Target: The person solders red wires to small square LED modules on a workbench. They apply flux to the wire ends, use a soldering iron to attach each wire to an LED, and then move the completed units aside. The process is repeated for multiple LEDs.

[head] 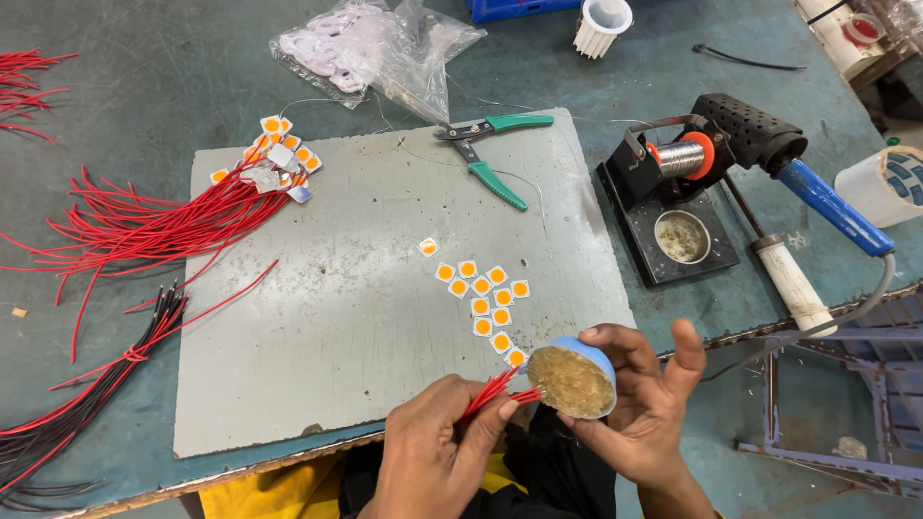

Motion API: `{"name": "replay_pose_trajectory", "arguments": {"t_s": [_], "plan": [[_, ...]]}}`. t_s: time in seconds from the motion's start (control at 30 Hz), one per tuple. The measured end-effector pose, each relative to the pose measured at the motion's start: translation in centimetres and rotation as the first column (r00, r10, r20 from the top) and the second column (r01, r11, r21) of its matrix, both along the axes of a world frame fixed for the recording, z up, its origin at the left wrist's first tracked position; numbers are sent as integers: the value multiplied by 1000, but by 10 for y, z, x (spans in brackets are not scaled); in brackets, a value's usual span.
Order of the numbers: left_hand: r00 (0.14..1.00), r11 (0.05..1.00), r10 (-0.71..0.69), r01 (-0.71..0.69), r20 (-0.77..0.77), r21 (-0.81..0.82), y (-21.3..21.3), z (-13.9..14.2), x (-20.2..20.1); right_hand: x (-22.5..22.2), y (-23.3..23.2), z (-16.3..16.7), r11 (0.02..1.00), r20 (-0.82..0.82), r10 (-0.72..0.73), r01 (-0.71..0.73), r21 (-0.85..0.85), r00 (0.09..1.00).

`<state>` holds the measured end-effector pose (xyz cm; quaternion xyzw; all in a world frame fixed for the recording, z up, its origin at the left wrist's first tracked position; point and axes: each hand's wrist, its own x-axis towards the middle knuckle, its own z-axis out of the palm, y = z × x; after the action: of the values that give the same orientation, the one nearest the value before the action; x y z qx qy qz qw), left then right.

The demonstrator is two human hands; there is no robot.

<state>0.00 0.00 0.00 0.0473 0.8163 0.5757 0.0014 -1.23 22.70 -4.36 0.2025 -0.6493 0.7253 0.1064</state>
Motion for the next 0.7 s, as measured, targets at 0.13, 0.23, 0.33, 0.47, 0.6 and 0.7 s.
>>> {"name": "replay_pose_trajectory", "arguments": {"t_s": [0.13, 0.23, 0.33, 0.47, 0.6, 0.7], "plan": [[999, 999, -32, 32, -16, 20, -2, 4, 0, 0, -2, 1, 1000, 3, 2, -2, -25, 1000], [997, 999, -15, 12, 74, 42, -2, 4, 3, -1, -3, 1, 1000, -9, 3, -4, -28, 1000], [991, 996, -6, -6, 133, 93, -3, 2, 4, 0, -4, 1, 1000, -14, 2, -3, -25, 1000], [993, 995, -3, -8, 120, 98, -4, -2, 3, 3, -4, 1, 1000, -12, 7, -7, -17, 1000], [969, 989, 0, -37, 246, 145, -4, -2, 2, 3, -4, -1, 1000, -20, 15, -15, -16, 1000], [950, 981, -21, -40, 311, 188, -4, 0, 1, 4, -4, -2, 999, -31, 31, -32, -23, 999]]}}
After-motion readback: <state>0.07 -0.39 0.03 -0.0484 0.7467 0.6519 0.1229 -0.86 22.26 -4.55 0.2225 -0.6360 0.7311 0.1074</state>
